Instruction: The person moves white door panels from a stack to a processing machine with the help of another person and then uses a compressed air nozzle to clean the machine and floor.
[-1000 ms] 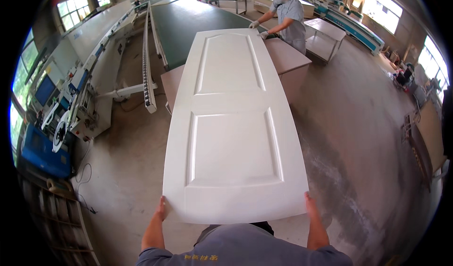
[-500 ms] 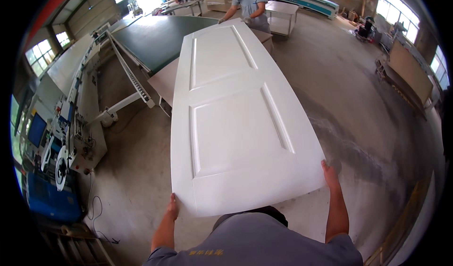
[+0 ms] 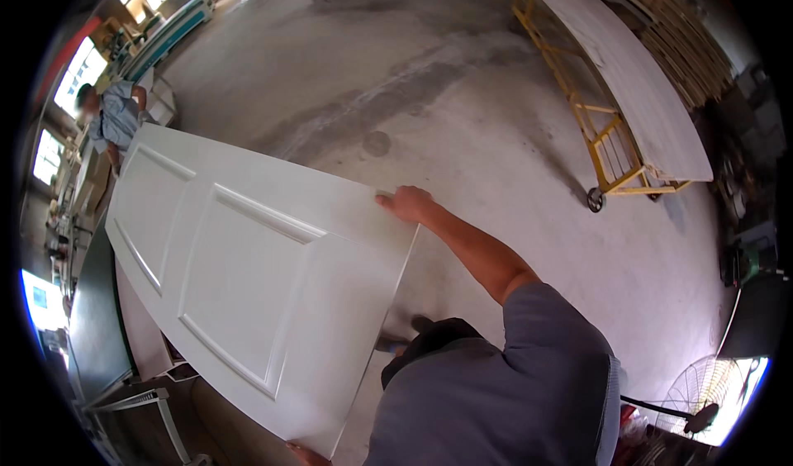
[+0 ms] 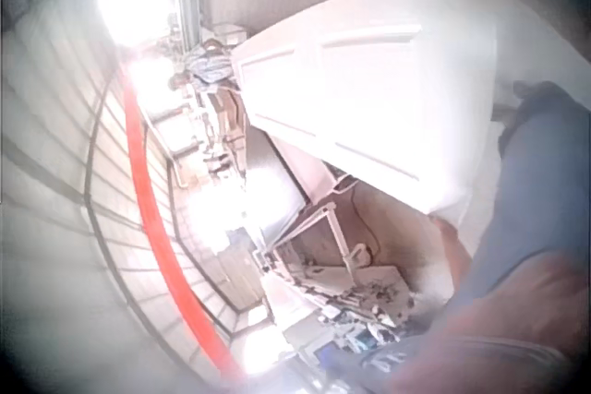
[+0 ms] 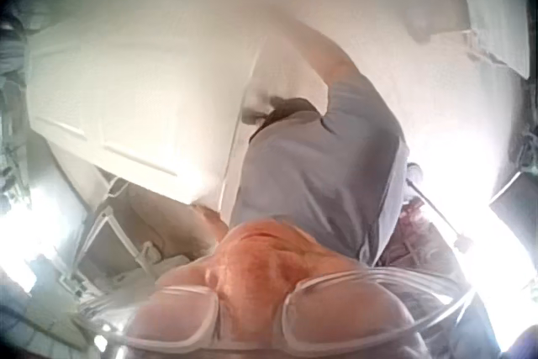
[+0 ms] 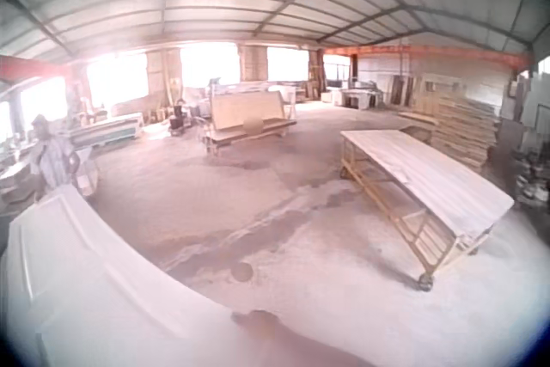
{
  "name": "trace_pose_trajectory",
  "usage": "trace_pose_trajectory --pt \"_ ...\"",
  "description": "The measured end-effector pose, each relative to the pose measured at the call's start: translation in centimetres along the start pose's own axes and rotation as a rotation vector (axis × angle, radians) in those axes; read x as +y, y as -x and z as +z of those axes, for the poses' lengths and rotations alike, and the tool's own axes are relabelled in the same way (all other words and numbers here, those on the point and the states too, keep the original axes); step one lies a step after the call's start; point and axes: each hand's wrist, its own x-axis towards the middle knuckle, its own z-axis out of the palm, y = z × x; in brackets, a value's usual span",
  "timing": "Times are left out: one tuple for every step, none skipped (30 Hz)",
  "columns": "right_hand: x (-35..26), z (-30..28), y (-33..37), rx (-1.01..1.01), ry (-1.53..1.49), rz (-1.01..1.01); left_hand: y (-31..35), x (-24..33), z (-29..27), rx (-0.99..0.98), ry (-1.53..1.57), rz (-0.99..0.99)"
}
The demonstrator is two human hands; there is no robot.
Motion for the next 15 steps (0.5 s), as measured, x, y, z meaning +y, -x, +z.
trace_pose_trajectory --pt "1.6 -2.0 1.5 -0.003 -0.014 0.034 1.6 0.4 1.0 0.000 -0.030 -0.015" --pt "2.7 -3.8 3.0 -0.005 -0.018 0.045 3.4 0.2 1.3 0.003 -0.039 -0.019" --pt "3.9 -5.4 4.9 0.009 -0.005 0.043 5.4 -0.3 1.5 0.004 -0.048 -0.029" --pt "5.3 -7.0 7.2 0.020 0.007 0.038 7.3 -0.8 1.3 0.004 -0.053 -0.024" --pt "2.5 -5.7 11.1 0.040 0.021 0.039 7.5 -1.0 -1.5 -0.003 -0.059 -0.028" --pt "3.5 -5.4 13.1 0.044 0.026 0.047 8.8 -1.8 -2.1 -0.014 -0.067 -0.030" --pt "4.6 -5.1 14.9 0.047 0.029 0.056 10.0 -2.7 -3.0 -0.021 -0.072 -0.020" --pt "6.0 -5.3 16.5 0.045 0.038 0.059 11.9 -3.9 -3.6 -0.017 -0.070 -0.023" --pt "7.5 -5.3 18.3 0.052 0.035 0.063 13.8 -5.0 -4.1 -0.013 -0.070 -0.022" --pt "9.1 -5.5 20.2 0.060 0.031 0.068 15.5 -5.9 -4.5 -0.010 -0.072 -0.021" --pt "11.0 -5.5 21.7 0.064 0.023 0.072 17.6 -7.2 -4.3 -0.003 -0.075 -0.020" --pt "13.2 -5.6 23.2 0.050 0.010 0.072 19.5 -8.2 -4.7 0.003 -0.071 -0.019" --pt "15.4 -5.8 24.4 0.037 -0.001 0.070 21.7 -9.6 -4.6 0.013 -0.065 -0.018" --pt "17.7 -5.9 25.5 0.023 -0.009 0.066 24.0 -11.0 -4.9 0.026 -0.065 -0.026" --pt "19.4 -5.7 26.3 0.027 -0.006 0.075 26.3 -12.2 -5.1 0.048 -0.059 -0.033"
